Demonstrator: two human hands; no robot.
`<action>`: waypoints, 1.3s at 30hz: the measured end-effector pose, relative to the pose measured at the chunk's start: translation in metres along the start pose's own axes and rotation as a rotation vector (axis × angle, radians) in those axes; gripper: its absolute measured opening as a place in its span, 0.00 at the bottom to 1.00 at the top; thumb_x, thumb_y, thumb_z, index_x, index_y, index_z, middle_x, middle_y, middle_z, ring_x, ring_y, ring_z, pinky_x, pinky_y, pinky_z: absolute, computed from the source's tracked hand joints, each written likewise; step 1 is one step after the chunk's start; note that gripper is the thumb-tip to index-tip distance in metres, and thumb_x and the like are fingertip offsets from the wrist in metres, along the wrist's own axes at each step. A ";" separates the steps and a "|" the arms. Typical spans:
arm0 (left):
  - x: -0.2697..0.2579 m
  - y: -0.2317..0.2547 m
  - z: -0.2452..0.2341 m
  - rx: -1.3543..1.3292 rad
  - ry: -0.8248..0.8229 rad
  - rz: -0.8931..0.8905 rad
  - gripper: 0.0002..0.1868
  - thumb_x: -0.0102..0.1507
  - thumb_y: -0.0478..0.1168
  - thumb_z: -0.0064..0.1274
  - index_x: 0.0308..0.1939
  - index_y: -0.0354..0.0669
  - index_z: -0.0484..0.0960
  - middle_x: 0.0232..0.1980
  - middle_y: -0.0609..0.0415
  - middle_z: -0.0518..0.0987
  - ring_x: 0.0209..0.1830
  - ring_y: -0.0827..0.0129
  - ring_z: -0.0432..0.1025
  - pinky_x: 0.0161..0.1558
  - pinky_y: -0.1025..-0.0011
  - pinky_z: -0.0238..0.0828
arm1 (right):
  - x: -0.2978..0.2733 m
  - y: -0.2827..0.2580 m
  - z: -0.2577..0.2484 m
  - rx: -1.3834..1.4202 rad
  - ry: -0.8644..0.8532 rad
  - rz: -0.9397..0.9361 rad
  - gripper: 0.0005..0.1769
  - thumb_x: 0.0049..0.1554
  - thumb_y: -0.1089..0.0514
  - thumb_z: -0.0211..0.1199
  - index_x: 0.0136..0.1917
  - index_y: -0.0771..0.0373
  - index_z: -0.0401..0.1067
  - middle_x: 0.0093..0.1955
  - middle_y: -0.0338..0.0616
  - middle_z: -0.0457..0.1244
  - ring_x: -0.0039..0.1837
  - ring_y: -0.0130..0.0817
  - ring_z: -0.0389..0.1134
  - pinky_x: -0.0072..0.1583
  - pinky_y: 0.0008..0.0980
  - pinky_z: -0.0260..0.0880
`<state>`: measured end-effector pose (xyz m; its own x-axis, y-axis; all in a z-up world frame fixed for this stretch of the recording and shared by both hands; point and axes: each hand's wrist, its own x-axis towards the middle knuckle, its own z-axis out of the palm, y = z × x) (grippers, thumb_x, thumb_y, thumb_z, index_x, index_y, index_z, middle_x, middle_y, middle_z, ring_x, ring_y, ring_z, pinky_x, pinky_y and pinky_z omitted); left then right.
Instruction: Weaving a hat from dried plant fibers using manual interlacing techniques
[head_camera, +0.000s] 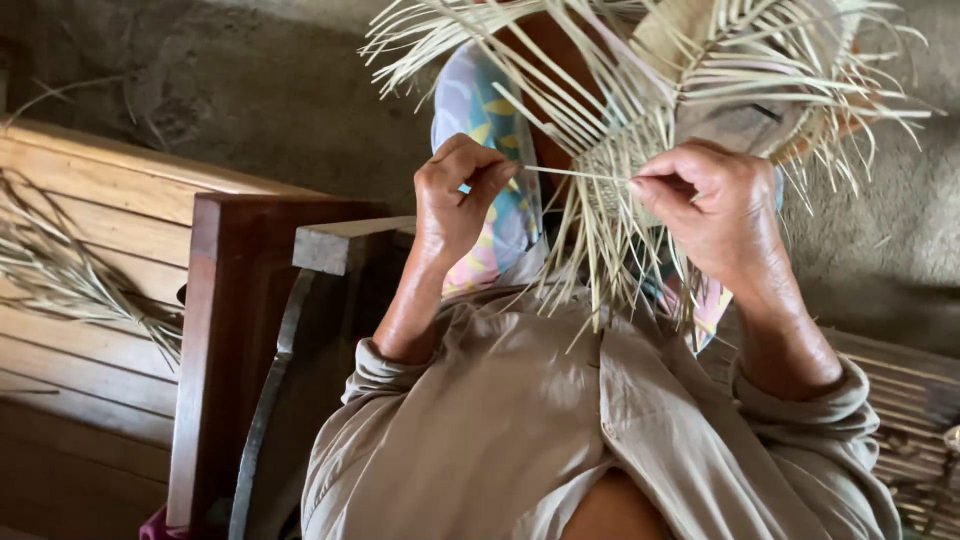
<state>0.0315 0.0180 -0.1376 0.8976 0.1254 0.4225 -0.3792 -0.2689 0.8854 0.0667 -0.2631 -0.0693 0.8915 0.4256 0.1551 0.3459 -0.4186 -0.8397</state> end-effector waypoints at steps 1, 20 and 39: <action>-0.002 -0.006 -0.002 -0.009 0.021 -0.015 0.04 0.63 0.34 0.66 0.37 0.39 0.85 0.29 0.53 0.72 0.23 0.70 0.68 0.30 0.73 0.69 | 0.001 -0.001 0.000 -0.033 0.005 -0.003 0.04 0.61 0.67 0.74 0.49 0.64 0.80 0.37 0.47 0.67 0.39 0.40 0.70 0.42 0.35 0.69; -0.054 -0.052 0.087 -0.032 0.279 0.013 0.08 0.60 0.37 0.68 0.41 0.42 0.86 0.36 0.52 0.82 0.33 0.59 0.78 0.37 0.67 0.77 | -0.001 0.050 0.051 -0.608 0.082 -0.322 0.09 0.62 0.61 0.73 0.43 0.58 0.74 0.36 0.41 0.62 0.42 0.46 0.71 0.45 0.43 0.73; -0.028 -0.026 0.104 -0.019 0.233 -0.081 0.05 0.66 0.36 0.60 0.40 0.42 0.79 0.33 0.60 0.77 0.34 0.76 0.68 0.38 0.72 0.68 | 0.050 0.008 -0.027 -0.905 0.024 -0.372 0.20 0.78 0.62 0.69 0.42 0.62 0.73 0.28 0.34 0.58 0.26 0.23 0.54 0.28 0.24 0.59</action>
<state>0.0398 -0.0776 -0.1920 0.8504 0.3630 0.3809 -0.3139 -0.2310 0.9209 0.1216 -0.2667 -0.0546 0.6822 0.6428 0.3485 0.6909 -0.7227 -0.0197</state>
